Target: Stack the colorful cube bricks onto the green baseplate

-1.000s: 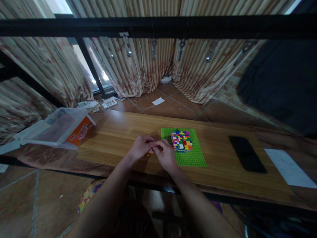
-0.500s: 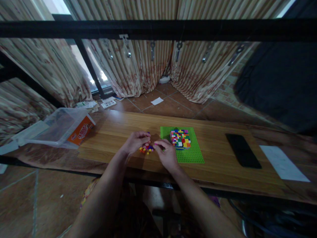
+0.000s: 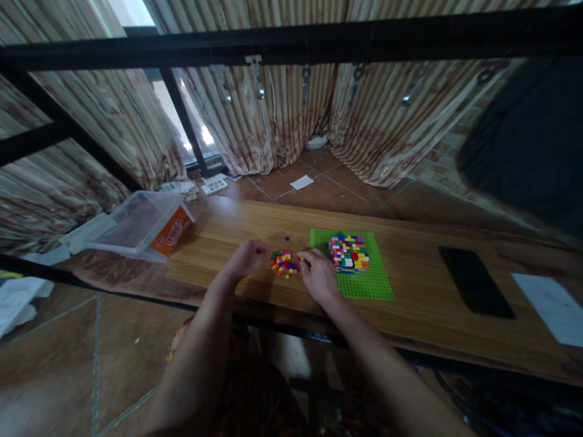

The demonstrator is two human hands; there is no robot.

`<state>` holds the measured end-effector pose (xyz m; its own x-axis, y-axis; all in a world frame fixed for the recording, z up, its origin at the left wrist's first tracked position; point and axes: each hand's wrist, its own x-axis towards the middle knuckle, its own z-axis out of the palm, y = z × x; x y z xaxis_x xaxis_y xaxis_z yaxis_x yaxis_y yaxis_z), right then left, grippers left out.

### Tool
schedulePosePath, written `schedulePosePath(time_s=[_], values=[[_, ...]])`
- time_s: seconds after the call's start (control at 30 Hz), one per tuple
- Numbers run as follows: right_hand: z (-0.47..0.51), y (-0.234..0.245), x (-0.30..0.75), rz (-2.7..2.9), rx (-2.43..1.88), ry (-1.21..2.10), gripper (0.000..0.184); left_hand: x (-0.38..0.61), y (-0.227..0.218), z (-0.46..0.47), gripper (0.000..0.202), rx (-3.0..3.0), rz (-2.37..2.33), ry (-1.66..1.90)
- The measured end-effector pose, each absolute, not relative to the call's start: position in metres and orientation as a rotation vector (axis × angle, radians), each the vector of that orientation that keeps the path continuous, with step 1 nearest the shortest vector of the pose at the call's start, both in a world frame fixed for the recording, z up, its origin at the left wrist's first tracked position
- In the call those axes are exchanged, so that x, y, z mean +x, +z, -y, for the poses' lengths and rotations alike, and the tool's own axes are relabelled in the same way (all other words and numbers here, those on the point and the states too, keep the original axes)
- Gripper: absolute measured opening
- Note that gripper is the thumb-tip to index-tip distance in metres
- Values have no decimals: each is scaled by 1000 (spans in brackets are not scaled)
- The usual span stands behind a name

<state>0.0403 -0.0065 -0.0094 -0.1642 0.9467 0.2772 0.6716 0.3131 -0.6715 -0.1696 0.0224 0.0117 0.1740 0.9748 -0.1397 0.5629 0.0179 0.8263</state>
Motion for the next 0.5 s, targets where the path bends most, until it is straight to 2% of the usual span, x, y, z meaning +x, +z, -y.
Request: schedulePosePath(time_s=[0.2,0.5], values=[[-14,-6,26,2054,-1405,534,24,-168,9,-22,13,1718,-1548,603],[-33,-3,26,2357,-1443,536,21,-152,12,-19,9,1668,-1398,595]])
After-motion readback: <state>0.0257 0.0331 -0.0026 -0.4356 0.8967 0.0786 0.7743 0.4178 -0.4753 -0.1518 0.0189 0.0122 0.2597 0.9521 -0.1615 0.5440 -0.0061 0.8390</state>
